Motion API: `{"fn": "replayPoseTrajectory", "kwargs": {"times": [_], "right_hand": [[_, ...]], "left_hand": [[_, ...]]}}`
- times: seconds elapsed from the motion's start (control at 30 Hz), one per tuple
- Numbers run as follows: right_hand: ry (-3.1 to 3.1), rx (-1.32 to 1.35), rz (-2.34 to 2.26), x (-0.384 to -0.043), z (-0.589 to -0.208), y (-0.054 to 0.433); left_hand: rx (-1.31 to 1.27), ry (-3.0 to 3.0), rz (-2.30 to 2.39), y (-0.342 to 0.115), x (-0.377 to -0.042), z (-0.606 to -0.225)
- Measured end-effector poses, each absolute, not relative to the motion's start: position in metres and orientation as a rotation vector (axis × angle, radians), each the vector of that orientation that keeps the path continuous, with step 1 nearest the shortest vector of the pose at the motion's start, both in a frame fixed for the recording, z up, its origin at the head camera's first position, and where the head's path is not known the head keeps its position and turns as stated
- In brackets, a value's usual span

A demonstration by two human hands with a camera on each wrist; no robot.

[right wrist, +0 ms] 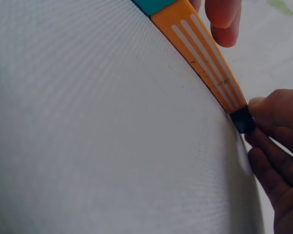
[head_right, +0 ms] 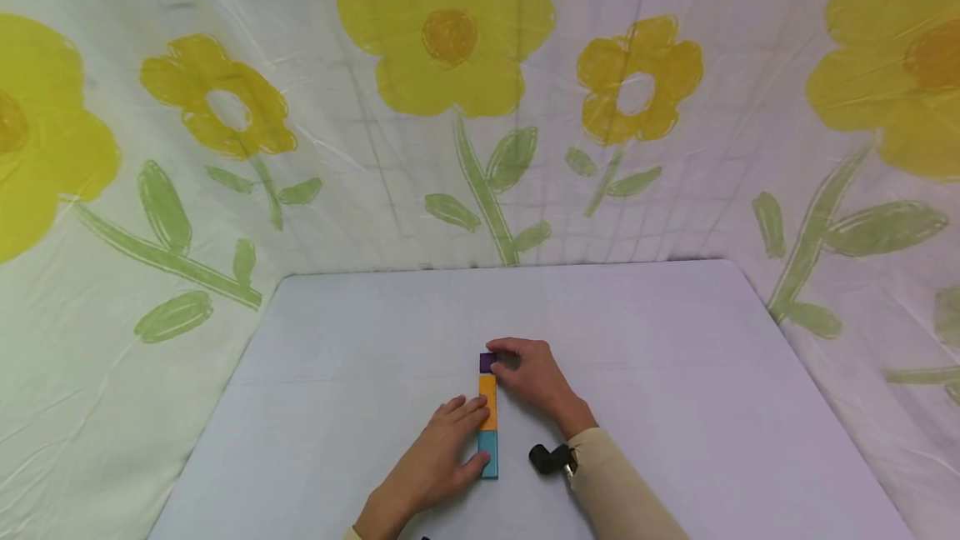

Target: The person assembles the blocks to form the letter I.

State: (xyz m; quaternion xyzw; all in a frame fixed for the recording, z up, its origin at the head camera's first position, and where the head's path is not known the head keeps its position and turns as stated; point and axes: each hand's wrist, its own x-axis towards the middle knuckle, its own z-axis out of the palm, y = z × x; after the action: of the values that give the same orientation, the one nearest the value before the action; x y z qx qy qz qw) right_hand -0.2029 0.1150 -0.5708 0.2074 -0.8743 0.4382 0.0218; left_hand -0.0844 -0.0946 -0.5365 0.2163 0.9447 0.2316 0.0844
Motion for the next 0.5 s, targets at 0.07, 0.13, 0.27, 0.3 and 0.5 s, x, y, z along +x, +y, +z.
{"fn": "replayPoseTrajectory", "kwargs": {"times": [0.07,0.13,0.27,0.3,0.5], "right_hand": [[-2.72,0.64,1.361,-0.203,-0.57,0.116],[-2.732,0.634,1.36,-0.204,-0.569,0.116],[-2.739,0.619,1.331,-0.203,-0.567,0.119],[-2.736,0.617,1.317,-0.203,-0.566,0.12],[-2.697,0.62,1.228,-0.197,-0.553,0.127]], "left_hand": [[0.638,2.812,0.685,-0.094,-0.085,-0.536],[0.628,2.804,0.686,-0.094,-0.085,-0.535],[0.613,2.788,0.696,-0.095,-0.086,-0.532],[0.609,2.788,0.696,-0.096,-0.087,-0.532],[0.565,2.849,0.72,-0.103,-0.088,-0.528]]}}
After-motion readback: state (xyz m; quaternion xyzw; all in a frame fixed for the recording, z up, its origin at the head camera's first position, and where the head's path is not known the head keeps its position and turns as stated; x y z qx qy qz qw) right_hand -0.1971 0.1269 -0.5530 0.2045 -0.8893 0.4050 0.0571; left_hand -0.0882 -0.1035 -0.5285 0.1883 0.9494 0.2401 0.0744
